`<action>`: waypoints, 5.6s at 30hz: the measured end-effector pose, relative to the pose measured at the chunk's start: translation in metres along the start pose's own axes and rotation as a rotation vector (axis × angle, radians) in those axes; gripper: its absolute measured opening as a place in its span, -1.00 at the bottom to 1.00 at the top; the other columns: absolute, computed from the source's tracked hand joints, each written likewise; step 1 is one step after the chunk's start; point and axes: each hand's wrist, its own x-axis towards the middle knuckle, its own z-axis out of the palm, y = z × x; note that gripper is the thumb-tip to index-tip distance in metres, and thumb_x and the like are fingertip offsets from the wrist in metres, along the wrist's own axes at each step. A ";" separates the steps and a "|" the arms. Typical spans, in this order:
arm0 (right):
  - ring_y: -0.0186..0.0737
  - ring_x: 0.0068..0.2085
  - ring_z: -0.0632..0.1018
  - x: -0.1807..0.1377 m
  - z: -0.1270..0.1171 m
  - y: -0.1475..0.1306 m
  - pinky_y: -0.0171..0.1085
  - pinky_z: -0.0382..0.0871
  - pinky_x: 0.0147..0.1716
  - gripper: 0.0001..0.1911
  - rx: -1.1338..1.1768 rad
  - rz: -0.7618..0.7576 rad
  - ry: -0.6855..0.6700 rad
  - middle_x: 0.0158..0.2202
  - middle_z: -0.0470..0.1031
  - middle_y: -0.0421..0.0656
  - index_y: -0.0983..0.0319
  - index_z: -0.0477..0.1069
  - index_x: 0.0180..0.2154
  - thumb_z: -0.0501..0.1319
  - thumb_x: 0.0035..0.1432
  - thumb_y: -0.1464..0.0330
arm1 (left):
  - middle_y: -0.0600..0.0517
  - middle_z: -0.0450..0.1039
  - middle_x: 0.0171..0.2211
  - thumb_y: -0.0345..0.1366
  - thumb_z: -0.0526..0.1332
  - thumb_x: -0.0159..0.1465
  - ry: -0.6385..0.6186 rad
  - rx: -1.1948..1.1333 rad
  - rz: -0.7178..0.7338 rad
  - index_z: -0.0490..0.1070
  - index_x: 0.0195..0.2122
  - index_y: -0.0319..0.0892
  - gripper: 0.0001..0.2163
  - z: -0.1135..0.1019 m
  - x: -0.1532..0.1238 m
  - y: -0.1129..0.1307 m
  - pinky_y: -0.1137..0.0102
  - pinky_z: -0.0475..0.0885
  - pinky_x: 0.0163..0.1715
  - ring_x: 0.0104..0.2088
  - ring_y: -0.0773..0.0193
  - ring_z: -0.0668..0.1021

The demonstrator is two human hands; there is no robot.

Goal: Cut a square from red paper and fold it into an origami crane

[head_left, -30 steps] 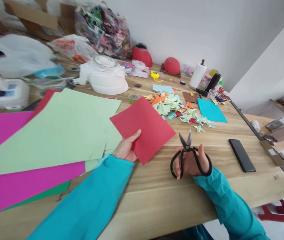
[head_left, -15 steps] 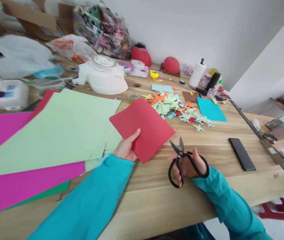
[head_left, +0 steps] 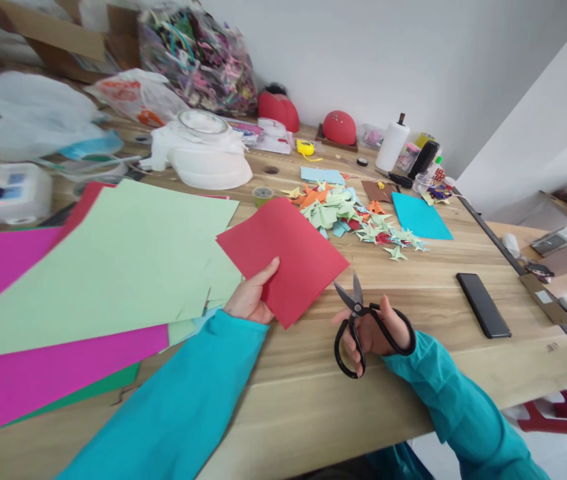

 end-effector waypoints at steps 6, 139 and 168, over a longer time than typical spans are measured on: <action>-0.26 -0.50 0.41 0.000 0.001 -0.001 -0.19 0.39 -0.54 -0.09 -0.023 0.015 0.011 -0.47 0.39 -0.12 0.30 0.22 0.05 -0.23 0.00 -0.28 | -0.08 0.58 -0.36 -0.43 0.17 0.22 -0.020 0.026 -0.005 0.40 -0.04 -0.24 -0.73 -0.001 0.000 -0.001 0.31 0.57 -0.29 -0.41 0.20 0.62; -0.25 -0.56 0.44 0.000 -0.001 -0.012 -0.26 0.33 -0.64 -0.25 0.012 -0.021 0.160 -0.41 0.41 -0.16 -0.01 -0.20 0.22 -0.54 0.09 -0.14 | -0.06 0.55 -0.18 -0.43 0.38 -0.04 0.097 0.150 0.324 0.52 -0.28 -0.21 -0.74 0.002 -0.009 -0.008 0.18 0.50 -0.10 -0.13 0.06 0.56; -0.32 -0.59 0.34 -0.003 0.007 -0.015 -0.28 0.32 -0.60 -0.15 0.029 -0.015 0.244 -0.48 0.35 -0.20 0.10 -0.07 0.22 -0.50 0.07 -0.19 | -0.06 0.55 -0.17 -0.43 0.41 -0.09 0.037 0.127 0.385 0.51 -0.20 -0.19 -0.63 0.001 -0.007 -0.008 0.17 0.47 -0.05 -0.11 0.05 0.55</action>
